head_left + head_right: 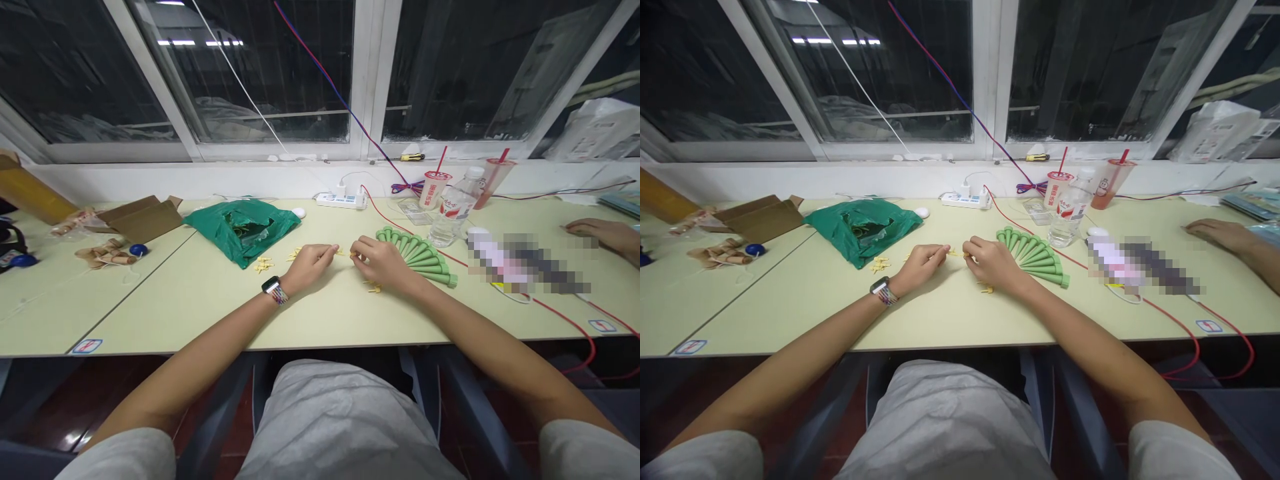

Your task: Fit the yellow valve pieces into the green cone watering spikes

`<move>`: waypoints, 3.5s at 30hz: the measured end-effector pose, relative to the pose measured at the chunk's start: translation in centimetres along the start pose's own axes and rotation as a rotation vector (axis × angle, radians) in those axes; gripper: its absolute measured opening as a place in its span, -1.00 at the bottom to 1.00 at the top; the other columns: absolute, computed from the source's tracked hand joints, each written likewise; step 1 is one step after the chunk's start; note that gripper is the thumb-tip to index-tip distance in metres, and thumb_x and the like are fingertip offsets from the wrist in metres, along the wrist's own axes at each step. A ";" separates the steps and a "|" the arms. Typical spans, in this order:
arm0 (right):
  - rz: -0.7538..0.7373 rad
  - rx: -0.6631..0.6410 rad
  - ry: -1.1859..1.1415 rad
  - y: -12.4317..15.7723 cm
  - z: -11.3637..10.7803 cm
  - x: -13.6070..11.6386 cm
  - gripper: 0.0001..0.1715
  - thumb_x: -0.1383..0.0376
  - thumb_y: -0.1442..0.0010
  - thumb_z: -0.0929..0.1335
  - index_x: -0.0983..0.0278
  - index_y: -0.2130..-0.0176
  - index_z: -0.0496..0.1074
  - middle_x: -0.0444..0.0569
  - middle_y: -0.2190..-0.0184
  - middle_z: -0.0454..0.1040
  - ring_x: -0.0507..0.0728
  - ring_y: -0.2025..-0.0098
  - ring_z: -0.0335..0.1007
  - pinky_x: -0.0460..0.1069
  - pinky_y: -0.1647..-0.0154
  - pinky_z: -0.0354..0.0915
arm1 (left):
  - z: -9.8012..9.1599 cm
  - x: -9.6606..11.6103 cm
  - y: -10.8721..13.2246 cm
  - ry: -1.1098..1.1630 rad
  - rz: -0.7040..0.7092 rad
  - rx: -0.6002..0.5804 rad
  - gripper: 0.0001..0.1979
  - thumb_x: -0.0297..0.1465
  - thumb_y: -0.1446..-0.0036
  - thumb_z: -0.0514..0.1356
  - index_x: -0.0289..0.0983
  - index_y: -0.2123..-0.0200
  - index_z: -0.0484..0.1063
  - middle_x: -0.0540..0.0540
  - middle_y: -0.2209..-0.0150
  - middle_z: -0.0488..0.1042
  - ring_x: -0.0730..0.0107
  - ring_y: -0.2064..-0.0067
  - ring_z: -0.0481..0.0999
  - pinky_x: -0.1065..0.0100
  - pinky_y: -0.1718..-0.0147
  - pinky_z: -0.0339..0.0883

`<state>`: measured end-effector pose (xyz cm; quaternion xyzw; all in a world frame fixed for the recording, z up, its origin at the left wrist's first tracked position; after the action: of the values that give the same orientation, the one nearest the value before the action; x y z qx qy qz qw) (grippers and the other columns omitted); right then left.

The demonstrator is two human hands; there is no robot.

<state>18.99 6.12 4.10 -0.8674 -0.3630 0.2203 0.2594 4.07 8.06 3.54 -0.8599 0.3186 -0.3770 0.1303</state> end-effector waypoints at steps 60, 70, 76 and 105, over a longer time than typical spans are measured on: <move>0.225 -0.097 -0.218 -0.3 0.0 3.3 -0.78 0.37 -0.32 0.32 0.29 0.32 0.56 -0.01 0.31 0.54 0.11 0.26 0.46 -0.01 0.16 0.29 | -11.7 -9.5 0.3 -0.156 -0.382 -0.126 -0.77 -0.17 -0.06 0.34 -0.20 0.34 0.59 -0.12 0.33 0.62 0.21 0.28 0.58 0.24 0.25 0.47; 0.084 -0.148 -0.483 -0.1 1.0 -0.4 -0.83 0.23 -0.40 0.36 0.24 0.09 0.53 0.02 0.12 0.60 0.14 0.12 0.53 0.03 0.01 0.37 | -1.7 -0.1 -0.8 0.455 -0.027 0.020 -0.70 -0.14 -0.22 0.39 -0.27 0.19 0.60 -0.21 0.16 0.64 0.21 0.11 0.65 0.19 0.04 0.52; 0.063 -0.123 -0.373 0.0 1.4 -0.6 -0.80 0.20 -0.43 0.35 0.24 0.04 0.51 0.04 0.14 0.59 0.18 0.11 0.50 0.05 0.02 0.34 | 0.2 -1.7 -0.4 0.632 -0.116 0.108 -0.69 -0.16 -0.14 0.46 -0.28 0.21 0.64 -0.25 0.07 0.69 0.10 0.01 0.68 0.08 -0.06 0.53; 0.057 -0.136 -0.266 0.2 1.7 0.1 -0.80 0.26 -0.45 0.33 0.27 0.19 0.52 0.04 0.25 0.57 0.15 0.25 0.46 0.00 0.18 0.27 | 1.1 0.3 0.5 0.179 0.012 0.009 -0.77 -0.20 -0.36 0.26 -0.23 0.21 0.58 -0.12 0.24 0.66 0.24 0.21 0.63 0.26 0.18 0.45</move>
<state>18.15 6.57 2.70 -0.8561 -0.3836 0.3153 0.1433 4.80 7.49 2.75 -0.8204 0.3321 -0.4528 0.1074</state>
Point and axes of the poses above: each hand's wrist, its own y-axis away from the middle knuckle, its own z-axis out of the palm, x = y × z, the point moved 9 cm from there along -y, towards the middle knuckle
